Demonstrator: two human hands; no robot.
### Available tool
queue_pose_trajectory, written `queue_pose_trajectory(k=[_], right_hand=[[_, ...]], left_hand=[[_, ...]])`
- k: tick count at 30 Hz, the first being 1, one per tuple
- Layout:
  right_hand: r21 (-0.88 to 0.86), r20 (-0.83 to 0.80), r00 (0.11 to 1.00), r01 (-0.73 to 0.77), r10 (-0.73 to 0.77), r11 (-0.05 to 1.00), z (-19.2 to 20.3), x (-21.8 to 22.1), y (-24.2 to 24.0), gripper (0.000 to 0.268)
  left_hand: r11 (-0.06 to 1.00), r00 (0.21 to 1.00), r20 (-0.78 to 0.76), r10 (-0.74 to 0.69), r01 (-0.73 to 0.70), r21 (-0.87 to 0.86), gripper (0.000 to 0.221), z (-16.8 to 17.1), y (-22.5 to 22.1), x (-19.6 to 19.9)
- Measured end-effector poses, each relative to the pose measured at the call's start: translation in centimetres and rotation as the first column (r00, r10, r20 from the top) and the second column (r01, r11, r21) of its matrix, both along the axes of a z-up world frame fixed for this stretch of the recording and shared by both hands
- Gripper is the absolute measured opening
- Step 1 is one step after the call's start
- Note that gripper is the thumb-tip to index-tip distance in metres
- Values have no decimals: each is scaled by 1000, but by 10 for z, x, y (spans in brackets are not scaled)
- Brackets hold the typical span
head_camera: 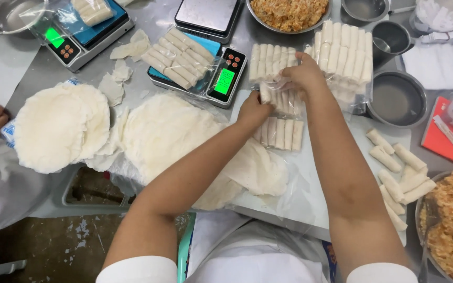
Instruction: The person places several spring rolls into a plastic bag, uses a digital scale to check the weight, and rolls dough with filling on a table.
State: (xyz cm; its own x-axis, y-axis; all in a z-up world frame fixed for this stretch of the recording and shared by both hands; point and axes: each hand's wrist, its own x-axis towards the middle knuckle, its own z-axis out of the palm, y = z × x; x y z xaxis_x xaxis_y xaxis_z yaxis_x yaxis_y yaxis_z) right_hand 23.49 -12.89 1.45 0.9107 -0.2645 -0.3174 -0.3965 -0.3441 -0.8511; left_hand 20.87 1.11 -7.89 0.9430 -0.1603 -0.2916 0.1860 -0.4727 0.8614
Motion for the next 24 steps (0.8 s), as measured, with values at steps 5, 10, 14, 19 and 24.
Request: queue_pose_trajectory(k=[5, 10, 14, 19, 24], right_hand=[[80, -173, 983, 74, -60, 994, 10, 14, -6, 68], [-13, -165, 984, 70, -72, 997, -9, 26, -23, 53], [-65, -70, 997, 29, -33, 997, -79, 46, -41, 59], [-350, -9, 988, -145, 151, 925, -76, 2, -22, 75], [-502, 306, 907, -105, 290, 858, -32, -101, -13, 52]], left_hand=[[981, 989, -70, 132, -120, 151, 48, 33, -21, -2], [986, 985, 173, 2, -32, 166, 40, 122, 4, -54], [997, 937, 342, 72, -65, -31, 32, 140, 34, -53], [931, 954, 241, 177, -83, -355, 32, 163, 77, -49], [752, 985, 81, 153, -62, -656, 49, 153, 91, -84]])
